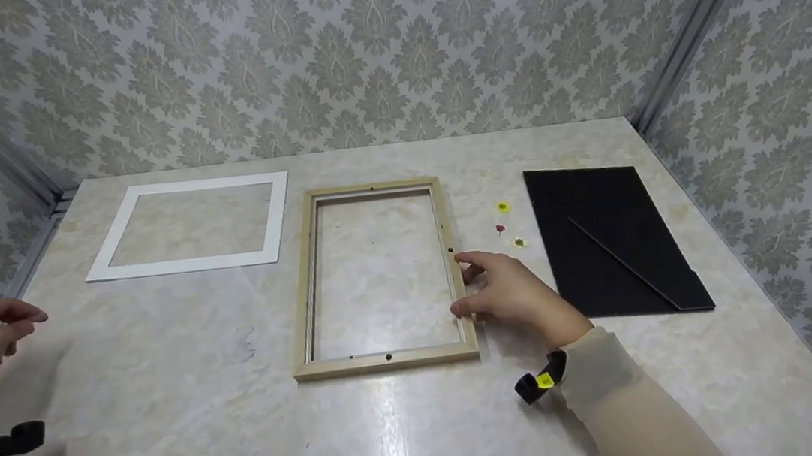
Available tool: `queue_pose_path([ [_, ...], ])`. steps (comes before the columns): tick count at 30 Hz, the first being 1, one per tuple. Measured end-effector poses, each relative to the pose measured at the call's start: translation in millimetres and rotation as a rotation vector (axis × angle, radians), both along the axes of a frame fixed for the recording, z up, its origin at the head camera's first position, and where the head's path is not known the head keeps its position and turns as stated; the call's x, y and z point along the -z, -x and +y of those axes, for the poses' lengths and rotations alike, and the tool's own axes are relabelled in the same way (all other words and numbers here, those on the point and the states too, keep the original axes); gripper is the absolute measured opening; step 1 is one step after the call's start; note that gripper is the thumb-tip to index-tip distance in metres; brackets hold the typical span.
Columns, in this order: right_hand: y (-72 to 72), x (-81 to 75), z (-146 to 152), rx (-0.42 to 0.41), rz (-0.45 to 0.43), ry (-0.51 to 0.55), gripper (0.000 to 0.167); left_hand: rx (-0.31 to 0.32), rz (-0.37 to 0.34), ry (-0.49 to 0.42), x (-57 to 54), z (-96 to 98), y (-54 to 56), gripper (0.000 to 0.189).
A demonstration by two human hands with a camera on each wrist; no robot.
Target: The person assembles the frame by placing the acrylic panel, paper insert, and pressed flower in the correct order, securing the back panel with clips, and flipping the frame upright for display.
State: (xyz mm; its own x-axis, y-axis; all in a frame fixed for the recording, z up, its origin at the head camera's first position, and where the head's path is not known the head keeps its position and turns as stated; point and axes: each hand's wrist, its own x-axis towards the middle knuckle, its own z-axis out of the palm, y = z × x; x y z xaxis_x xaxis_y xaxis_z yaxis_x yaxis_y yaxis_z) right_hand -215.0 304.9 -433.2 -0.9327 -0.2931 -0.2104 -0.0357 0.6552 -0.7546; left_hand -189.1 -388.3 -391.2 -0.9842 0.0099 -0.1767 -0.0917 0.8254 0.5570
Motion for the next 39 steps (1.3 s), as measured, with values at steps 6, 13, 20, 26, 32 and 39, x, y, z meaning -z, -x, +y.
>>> queue_pose_path([
  [6, 0.8, -0.5, -0.6, 0.005, -0.011, -0.013, 0.094, -0.131, -0.039, -0.284, -4.9, -0.9, -11.0, 0.026],
  [13, -0.6, 1.3, -0.7, -0.001, -0.013, -0.018, 0.093, -0.257, -0.019, -0.411, -6.1, 1.8, -13.2, 0.021],
  [20, -2.9, 0.8, 0.6, -0.018, -0.031, 0.032, 0.085, -0.388, 0.050, -0.882, -1.2, 4.2, -8.2, 0.019],
  [26, -5.1, -2.5, 6.0, -0.083, -0.109, 0.060, 0.091, -0.345, 0.032, -1.176, 1.8, 17.5, 0.6, 0.024],
  [32, -6.5, -5.6, 6.0, -0.082, -0.176, 0.089, 0.100, -0.277, 0.021, -1.269, 8.5, 45.3, 11.1, 0.025],
  [39, -5.4, -5.9, 3.6, -0.039, -0.202, 0.127, 0.101, -0.202, -0.005, -1.214, 15.6, 95.9, 19.8, 0.019],
])
